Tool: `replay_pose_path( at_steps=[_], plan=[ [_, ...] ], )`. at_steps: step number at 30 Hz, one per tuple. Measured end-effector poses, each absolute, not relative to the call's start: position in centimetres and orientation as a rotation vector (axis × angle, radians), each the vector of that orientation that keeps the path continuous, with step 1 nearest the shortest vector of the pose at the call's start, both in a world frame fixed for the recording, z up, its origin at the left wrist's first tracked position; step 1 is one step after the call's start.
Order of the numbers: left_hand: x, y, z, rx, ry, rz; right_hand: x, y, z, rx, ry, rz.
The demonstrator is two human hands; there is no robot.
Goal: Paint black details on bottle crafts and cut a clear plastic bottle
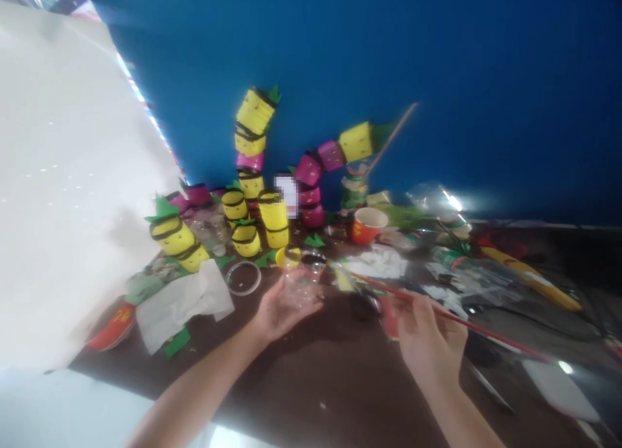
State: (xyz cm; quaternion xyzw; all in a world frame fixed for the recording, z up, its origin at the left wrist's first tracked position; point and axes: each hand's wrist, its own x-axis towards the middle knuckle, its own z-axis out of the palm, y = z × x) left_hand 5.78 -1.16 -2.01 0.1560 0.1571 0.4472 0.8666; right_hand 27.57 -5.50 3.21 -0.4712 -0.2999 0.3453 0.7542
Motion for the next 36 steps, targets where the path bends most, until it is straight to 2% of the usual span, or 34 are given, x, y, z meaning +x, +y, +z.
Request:
replay_pose_path(
  at_steps=[16, 36],
  plan=[
    [6.3, -1.2, -2.2, 0.52, 0.327, 0.965, 27.5, -6.1, 1.4, -1.053, -0.797, 0.789],
    [6.2, -1.1, -2.3, 0.51, 0.334, 1.02, 28.5, -6.2, 1.0, -1.209, -0.899, 0.559]
  ],
)
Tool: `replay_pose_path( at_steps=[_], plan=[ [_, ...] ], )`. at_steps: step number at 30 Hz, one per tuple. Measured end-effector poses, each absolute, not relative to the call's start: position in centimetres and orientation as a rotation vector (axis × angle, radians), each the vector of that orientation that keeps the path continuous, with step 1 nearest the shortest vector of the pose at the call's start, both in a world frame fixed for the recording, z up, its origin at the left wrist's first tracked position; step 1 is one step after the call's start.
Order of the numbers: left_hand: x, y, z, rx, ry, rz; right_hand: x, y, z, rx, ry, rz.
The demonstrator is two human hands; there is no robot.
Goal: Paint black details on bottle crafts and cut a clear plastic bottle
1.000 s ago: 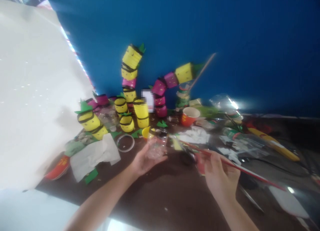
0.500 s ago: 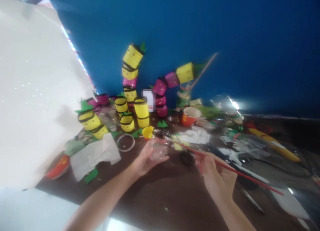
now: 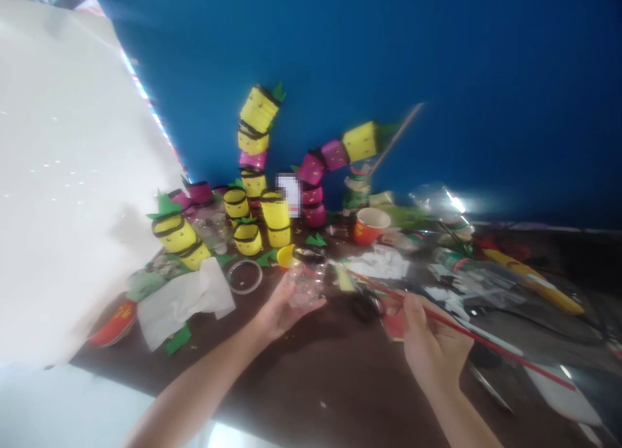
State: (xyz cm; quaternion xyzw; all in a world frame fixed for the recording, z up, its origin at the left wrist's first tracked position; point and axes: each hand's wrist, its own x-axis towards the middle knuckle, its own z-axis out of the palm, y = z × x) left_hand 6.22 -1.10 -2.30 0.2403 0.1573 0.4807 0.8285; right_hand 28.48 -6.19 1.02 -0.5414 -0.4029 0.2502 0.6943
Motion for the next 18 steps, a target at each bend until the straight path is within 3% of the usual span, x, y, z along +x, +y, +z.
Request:
replay_pose_path(
  at_steps=[7, 18],
  plan=[
    [6.2, -1.0, -2.9, 0.495, 0.312, 1.028, 28.3, -5.8, 2.8, -0.922, -0.81, 0.751],
    [6.2, -1.1, -2.2, 0.558, 0.325, 0.995, 28.9, -6.3, 1.2, -1.048, -1.02, 0.698]
  ],
)
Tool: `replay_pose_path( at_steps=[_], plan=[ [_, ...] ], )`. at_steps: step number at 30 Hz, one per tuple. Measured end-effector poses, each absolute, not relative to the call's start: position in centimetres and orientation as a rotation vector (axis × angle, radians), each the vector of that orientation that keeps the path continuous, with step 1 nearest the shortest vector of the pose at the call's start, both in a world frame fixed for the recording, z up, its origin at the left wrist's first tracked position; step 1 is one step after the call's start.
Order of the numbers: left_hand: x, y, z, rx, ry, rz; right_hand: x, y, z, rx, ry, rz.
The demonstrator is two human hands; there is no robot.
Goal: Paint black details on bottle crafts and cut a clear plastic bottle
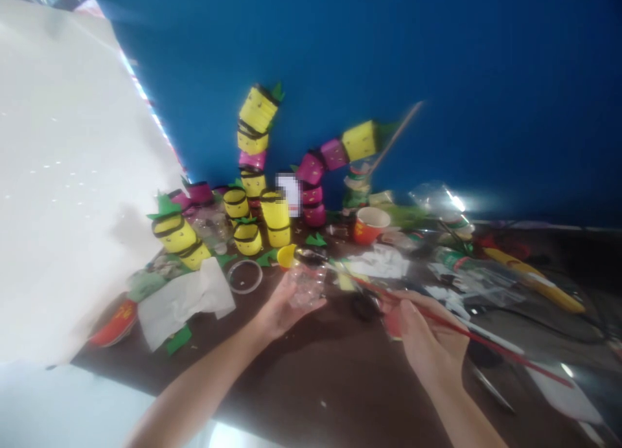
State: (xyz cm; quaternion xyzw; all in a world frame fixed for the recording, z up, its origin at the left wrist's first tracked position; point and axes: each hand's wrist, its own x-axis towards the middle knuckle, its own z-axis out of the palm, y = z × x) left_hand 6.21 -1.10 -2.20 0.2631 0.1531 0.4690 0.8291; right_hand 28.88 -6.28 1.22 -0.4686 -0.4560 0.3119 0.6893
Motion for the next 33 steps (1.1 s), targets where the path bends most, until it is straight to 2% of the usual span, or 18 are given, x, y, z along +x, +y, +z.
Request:
replay_pose_path(
  at_steps=[6, 33],
  plan=[
    [6.3, -1.2, -1.8, 0.523, 0.372, 1.033, 28.9, -6.7, 2.0, -1.085, -1.168, 0.433],
    [6.6, -1.4, -0.8, 0.528, 0.455, 1.054, 28.6, -6.8, 2.7, -1.058, -1.298, 0.3]
  ],
)
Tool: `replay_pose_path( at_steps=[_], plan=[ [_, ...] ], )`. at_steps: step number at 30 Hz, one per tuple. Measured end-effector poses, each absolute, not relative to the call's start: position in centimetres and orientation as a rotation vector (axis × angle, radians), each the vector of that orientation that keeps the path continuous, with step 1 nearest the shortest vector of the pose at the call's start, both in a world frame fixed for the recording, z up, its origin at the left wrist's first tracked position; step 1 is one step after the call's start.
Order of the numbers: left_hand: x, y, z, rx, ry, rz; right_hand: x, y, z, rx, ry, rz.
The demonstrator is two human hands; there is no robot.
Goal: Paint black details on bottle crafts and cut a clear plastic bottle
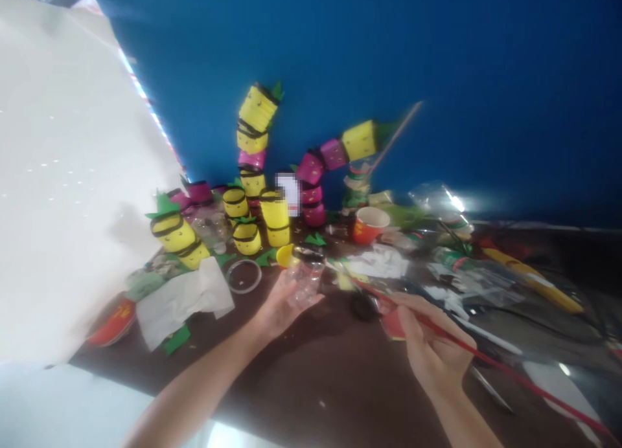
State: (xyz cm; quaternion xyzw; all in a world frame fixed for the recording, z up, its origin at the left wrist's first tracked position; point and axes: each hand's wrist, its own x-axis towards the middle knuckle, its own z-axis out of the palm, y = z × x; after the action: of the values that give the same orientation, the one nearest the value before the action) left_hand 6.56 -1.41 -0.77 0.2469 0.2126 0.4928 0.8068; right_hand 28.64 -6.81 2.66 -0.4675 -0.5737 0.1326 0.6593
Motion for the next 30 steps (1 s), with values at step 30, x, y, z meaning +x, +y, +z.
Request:
replay_pose_path(
  at_steps=[30],
  plan=[
    [6.6, -1.4, -1.0, 0.513, 0.459, 1.056, 28.4, -6.9, 2.0, -1.1, -1.108, 0.348]
  ],
)
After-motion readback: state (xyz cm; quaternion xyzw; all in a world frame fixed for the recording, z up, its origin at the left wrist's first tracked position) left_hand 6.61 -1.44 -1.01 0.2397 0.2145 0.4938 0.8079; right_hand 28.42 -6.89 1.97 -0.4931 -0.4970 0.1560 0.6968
